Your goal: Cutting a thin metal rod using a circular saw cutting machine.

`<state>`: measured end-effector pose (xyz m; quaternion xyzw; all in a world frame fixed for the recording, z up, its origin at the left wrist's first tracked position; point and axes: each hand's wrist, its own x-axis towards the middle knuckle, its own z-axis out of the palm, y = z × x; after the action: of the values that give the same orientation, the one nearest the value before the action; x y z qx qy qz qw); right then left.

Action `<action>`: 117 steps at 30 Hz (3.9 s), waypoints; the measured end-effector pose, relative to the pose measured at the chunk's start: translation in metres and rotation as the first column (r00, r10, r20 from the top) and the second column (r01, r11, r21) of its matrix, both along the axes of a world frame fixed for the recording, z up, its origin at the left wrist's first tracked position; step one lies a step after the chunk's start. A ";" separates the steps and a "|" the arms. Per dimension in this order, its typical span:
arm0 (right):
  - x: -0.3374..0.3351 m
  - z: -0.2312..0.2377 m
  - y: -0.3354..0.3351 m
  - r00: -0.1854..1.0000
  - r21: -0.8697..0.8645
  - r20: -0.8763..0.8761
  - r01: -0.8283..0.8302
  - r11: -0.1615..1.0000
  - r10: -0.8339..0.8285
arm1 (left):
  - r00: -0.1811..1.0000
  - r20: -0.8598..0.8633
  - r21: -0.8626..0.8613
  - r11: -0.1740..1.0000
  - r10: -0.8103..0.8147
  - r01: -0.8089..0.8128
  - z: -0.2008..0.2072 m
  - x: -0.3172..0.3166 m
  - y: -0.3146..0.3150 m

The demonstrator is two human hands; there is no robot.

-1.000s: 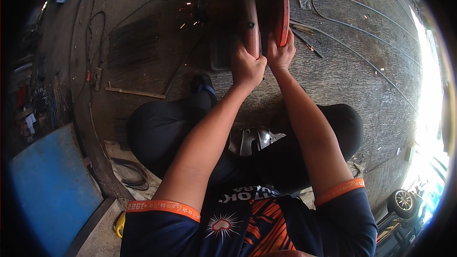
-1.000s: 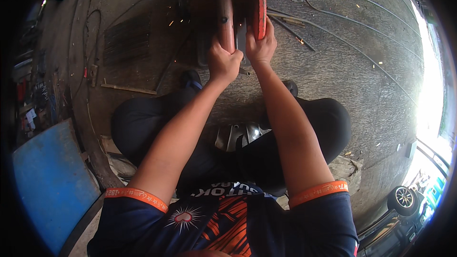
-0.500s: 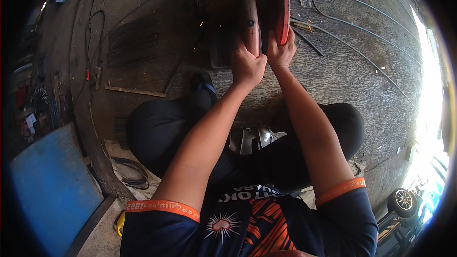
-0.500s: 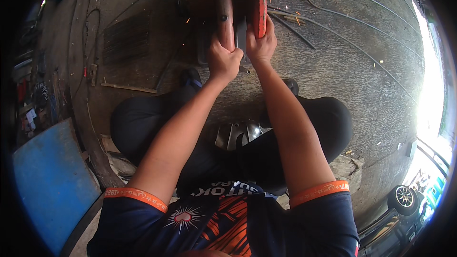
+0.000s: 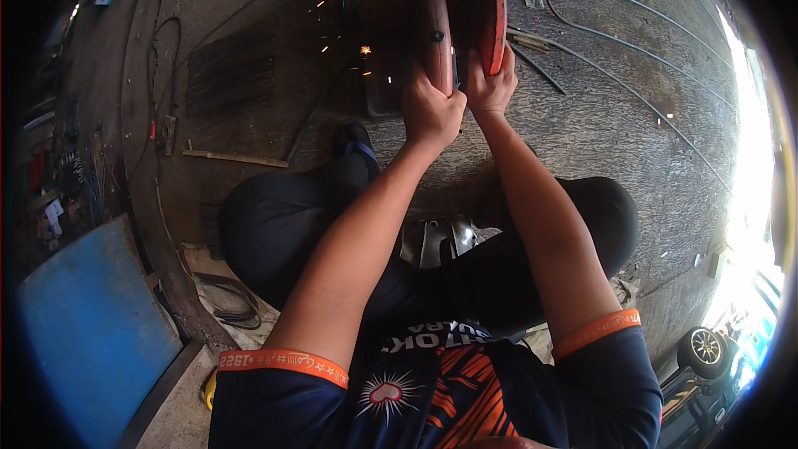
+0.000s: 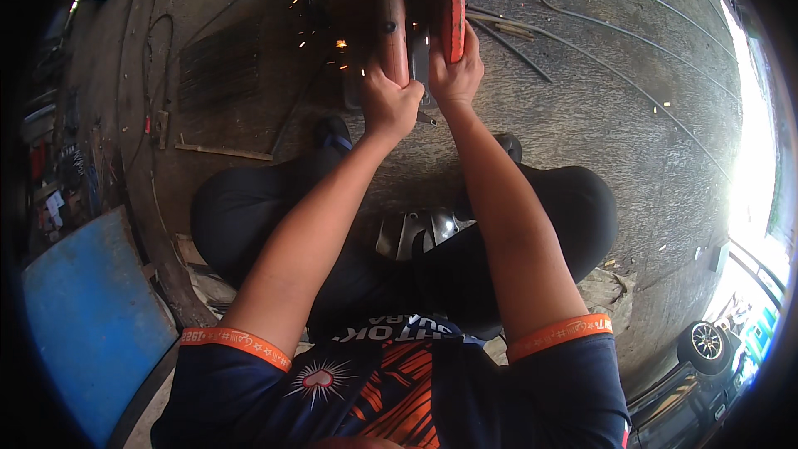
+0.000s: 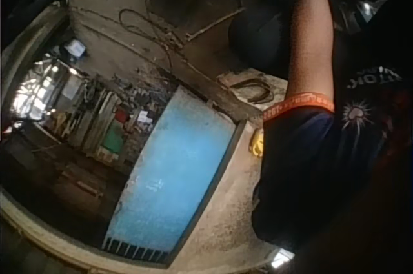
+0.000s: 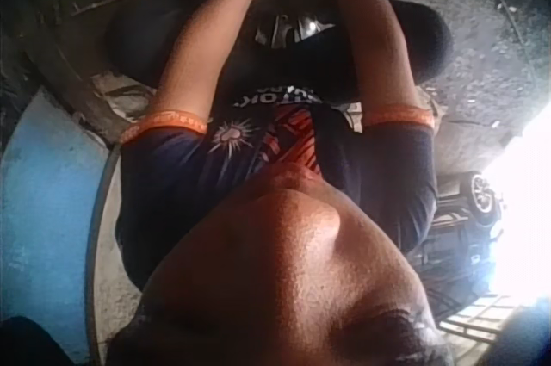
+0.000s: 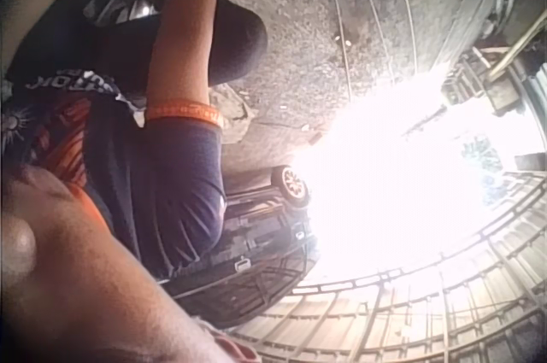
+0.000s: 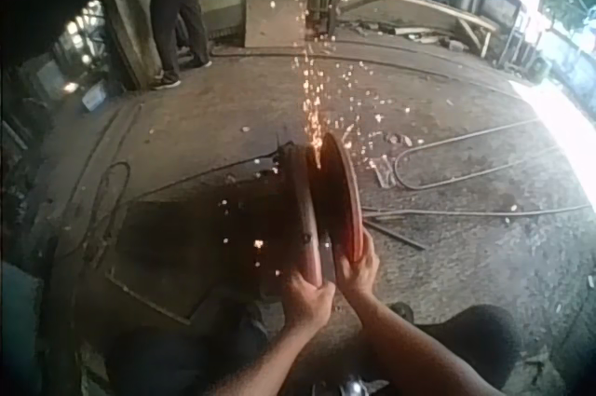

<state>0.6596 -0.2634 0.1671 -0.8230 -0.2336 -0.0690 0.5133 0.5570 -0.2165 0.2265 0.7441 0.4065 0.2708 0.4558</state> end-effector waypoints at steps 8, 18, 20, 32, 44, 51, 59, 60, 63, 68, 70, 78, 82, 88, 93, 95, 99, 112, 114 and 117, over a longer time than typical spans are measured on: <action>0.000 0.000 -0.001 1.000 -0.002 -0.026 0.003 1.000 -0.003 | 0.999 0.038 -0.003 1.000 -0.007 0.007 -0.005 0.001 0.001; 0.000 -0.003 -0.001 1.000 0.001 -0.011 -0.003 1.000 0.003 | 0.999 0.041 0.031 1.000 -0.008 0.007 -0.008 0.000 0.000; 0.000 -0.004 -0.001 1.000 -0.004 0.006 -0.005 1.000 0.005 | 1.000 0.028 0.021 1.000 -0.007 0.006 -0.009 0.000 0.000; 0.000 -0.004 -0.001 1.000 -0.002 -0.027 0.003 1.000 -0.003 | 0.996 0.094 0.090 0.996 0.011 -0.019 -0.010 0.002 0.000; -0.001 -0.004 -0.001 0.998 -0.016 -0.062 0.006 1.000 -0.007 | 1.000 0.002 0.024 1.000 0.003 -0.003 -0.006 0.000 0.000; -0.001 -0.004 -0.001 0.999 -0.005 -0.047 0.004 1.000 -0.004 | 0.999 0.031 0.025 1.000 -0.015 0.014 -0.007 0.000 -0.001; -0.001 -0.007 -0.001 0.999 0.001 -0.042 -0.005 1.000 0.005 | 0.999 0.051 0.025 1.000 -0.012 0.010 -0.007 -0.001 0.000; -0.001 -0.007 -0.001 1.000 0.003 -0.029 -0.004 1.000 0.004 | 0.999 0.043 0.031 0.999 -0.008 0.007 -0.008 -0.001 -0.001; -0.001 -0.008 -0.001 1.000 0.013 -0.019 -0.001 1.000 0.001 | 0.999 0.041 0.035 0.999 -0.007 0.006 -0.007 -0.001 0.000; -0.001 -0.009 -0.001 1.000 0.002 -0.021 -0.004 1.000 0.004 | 0.999 0.033 -0.001 1.000 -0.016 0.016 -0.006 -0.001 0.000; 0.000 -0.010 -0.001 1.000 -0.018 0.010 0.007 1.000 -0.006 | 0.998 0.056 0.013 1.000 -0.026 0.026 -0.006 -0.001 -0.001; 0.000 -0.011 0.000 0.999 0.007 0.040 -0.002 1.000 0.002 | 0.999 0.038 0.036 0.999 0.001 -0.002 -0.012 0.000 0.001; -0.002 -0.010 -0.001 1.000 0.010 0.015 -0.004 1.000 0.004 | 0.999 0.052 0.020 1.000 -0.001 0.000 -0.013 0.000 0.000; -0.001 -0.013 -0.002 1.000 0.002 0.019 -0.003 1.000 0.003 | 1.000 0.002 0.023 1.000 0.002 -0.002 -0.014 0.000 0.000; 0.001 -0.016 -0.002 1.000 0.021 0.030 -0.009 1.000 0.008 | 1.000 0.023 0.035 0.999 0.003 -0.004 -0.011 0.000 -0.001; 0.001 -0.017 -0.002 0.999 0.015 0.037 -0.006 1.000 0.005 | 1.000 0.018 0.025 1.000 0.002 -0.002 -0.010 0.000 -0.001; 0.001 -0.016 -0.002 1.000 0.009 0.013 -0.007 1.000 0.007 | 1.000 0.019 -0.002 1.000 -0.017 0.017 -0.010 -0.001 -0.001; 0.001 -0.019 -0.002 1.000 -0.022 0.013 0.001 1.000 -0.001 | 0.998 0.063 0.013 1.000 -0.018 0.018 -0.009 -0.001 -0.001; 0.001 -0.020 -0.003 1.000 0.006 0.016 -0.005 1.000 0.005 | 0.999 0.048 0.001 1.000 -0.019 0.019 -0.009 0.000 -0.001; 0.001 -0.020 -0.003 1.000 0.019 0.007 -0.009 1.000 0.009 | 0.999 0.035 0.012 1.000 -0.026 0.025 -0.012 0.000 0.000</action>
<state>0.6601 -0.2659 0.1472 -0.8167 -0.2383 -0.0719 0.5206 0.5567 -0.2163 0.2149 0.7469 0.3875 0.2803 0.4619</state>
